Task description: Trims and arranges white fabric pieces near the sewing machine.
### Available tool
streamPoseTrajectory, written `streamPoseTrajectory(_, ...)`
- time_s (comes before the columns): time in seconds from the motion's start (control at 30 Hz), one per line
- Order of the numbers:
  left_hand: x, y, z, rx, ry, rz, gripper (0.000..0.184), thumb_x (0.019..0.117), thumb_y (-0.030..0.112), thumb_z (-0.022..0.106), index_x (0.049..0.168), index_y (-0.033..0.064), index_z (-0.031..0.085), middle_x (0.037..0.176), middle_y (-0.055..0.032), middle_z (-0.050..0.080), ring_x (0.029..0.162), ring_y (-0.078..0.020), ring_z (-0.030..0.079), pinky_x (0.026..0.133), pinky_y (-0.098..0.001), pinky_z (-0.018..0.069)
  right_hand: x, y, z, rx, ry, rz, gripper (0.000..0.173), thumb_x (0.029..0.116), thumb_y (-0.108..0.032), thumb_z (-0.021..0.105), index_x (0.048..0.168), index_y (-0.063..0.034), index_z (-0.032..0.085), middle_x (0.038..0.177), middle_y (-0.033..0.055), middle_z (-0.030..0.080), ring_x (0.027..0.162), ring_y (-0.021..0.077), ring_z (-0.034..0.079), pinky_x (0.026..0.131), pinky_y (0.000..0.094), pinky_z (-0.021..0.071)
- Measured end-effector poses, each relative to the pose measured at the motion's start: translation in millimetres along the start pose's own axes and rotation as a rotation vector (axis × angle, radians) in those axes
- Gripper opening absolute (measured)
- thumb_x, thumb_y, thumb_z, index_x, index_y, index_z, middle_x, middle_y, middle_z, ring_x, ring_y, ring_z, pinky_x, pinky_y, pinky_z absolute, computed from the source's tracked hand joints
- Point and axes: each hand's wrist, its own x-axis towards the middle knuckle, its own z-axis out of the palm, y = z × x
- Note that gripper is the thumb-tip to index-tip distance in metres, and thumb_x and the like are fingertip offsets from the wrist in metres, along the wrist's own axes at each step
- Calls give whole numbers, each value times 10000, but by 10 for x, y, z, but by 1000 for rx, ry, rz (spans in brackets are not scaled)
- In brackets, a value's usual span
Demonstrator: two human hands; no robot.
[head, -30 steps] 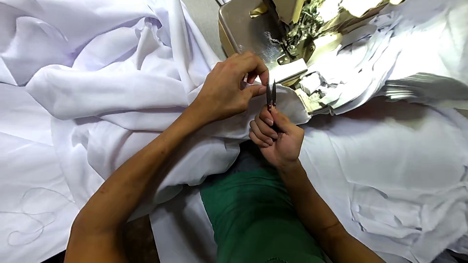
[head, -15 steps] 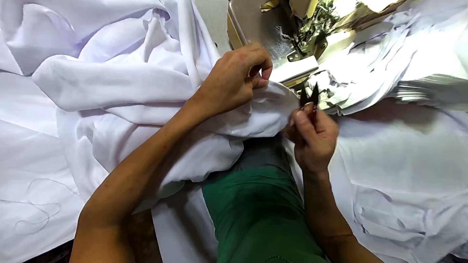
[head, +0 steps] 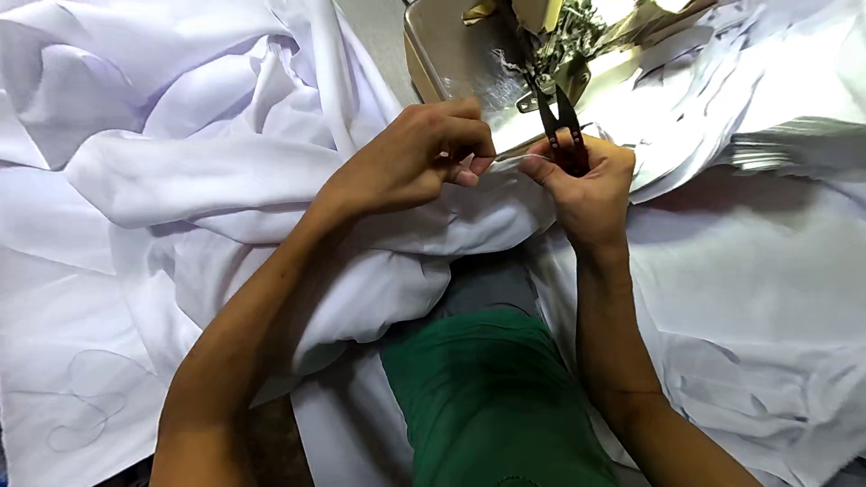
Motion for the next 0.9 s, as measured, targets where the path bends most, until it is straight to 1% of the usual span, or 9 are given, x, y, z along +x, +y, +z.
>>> streamPoseTrajectory(0.07, -5, 288, -53, 13, -41, -118, 61, 907, -15, 654, 893, 12, 708, 907, -83, 608, 809, -124, 589, 737, -249, 494, 44, 17, 8, 19, 0, 4, 112, 945, -187, 740, 974, -93, 686, 721, -77, 577, 548, -60, 458, 488, 96, 355)
streamPoseTrajectory(0.13, 4, 365, -83, -13, -61, -168, 63, 909, -40, 658, 878, 0, 696, 899, -81, 605, 782, -109, 586, 719, -228, 494, 51, 16, 3, 48, -13, 20, 103, 942, -180, 739, 968, -95, 686, 720, -80, 578, 549, -59, 461, 491, 95, 361)
streamPoseTrajectory(0.23, 1, -11, -57, -159, -77, 18, 104, 949, 76, 612, 963, 22, 700, 941, -36, 591, 835, -60, 574, 718, -188, 487, 61, 38, 10, 79, 2, 28, 99, 945, -186, 736, 968, -103, 687, 724, -81, 582, 547, -56, 459, 485, 95, 358)
streamPoseTrajectory(0.33, -2, 406, -79, -91, -39, -231, 76, 947, -54, 595, 906, -20, 649, 956, -98, 590, 810, -109, 585, 715, -215, 501, 51, 33, 33, 123, 27, 54, 89, 952, -188, 724, 968, -110, 686, 699, -78, 562, 512, -38, 430, 453, 113, 331)
streamPoseTrajectory(0.37, -2, 422, -60, -77, -8, -249, 67, 953, -48, 592, 926, -20, 646, 990, -104, 585, 837, -117, 593, 733, -217, 516, 47, 28, 35, 137, 32, 62, 83, 957, -191, 717, 964, -116, 682, 691, -77, 550, 503, -32, 418, 445, 118, 322)
streamPoseTrajectory(0.47, 37, 1, 76, -93, 130, -15, 119, 980, 93, 585, 1016, 7, 660, 1019, -90, 596, 950, -139, 597, 833, -266, 525, 27, 5, 37, 152, 8, 88, 73, 965, -193, 708, 971, -126, 681, 691, -66, 558, 500, -19, 433, 441, 122, 336)
streamPoseTrajectory(0.6, 100, 43, 163, 25, 252, 2, 73, 971, 52, 584, 994, 22, 647, 904, -82, 627, 900, -182, 597, 820, -322, 490, 24, 18, 52, 158, -12, 127, 82, 970, -217, 705, 973, -139, 680, 661, -57, 550, 467, 3, 428, 416, 140, 337)
streamPoseTrajectory(0.73, 82, 71, 133, 93, 195, -22, 107, 906, -25, 601, 984, 33, 645, 866, -68, 623, 858, -188, 599, 778, -321, 489, 38, 7, 67, 198, -13, 154, 83, 977, -225, 697, 977, -145, 676, 659, -71, 544, 460, -9, 411, 412, 138, 329)
streamPoseTrajectory(0.9, 71, 89, 94, 153, 65, -141, 285, 828, -56, 707, 1073, 55, 611, 910, -60, 636, 868, -190, 647, 781, -327, 546, 43, 11, 44, 236, 22, 171, 78, 968, -220, 708, 964, -154, 667, 659, -73, 542, 449, -5, 399, 394, 142, 314)
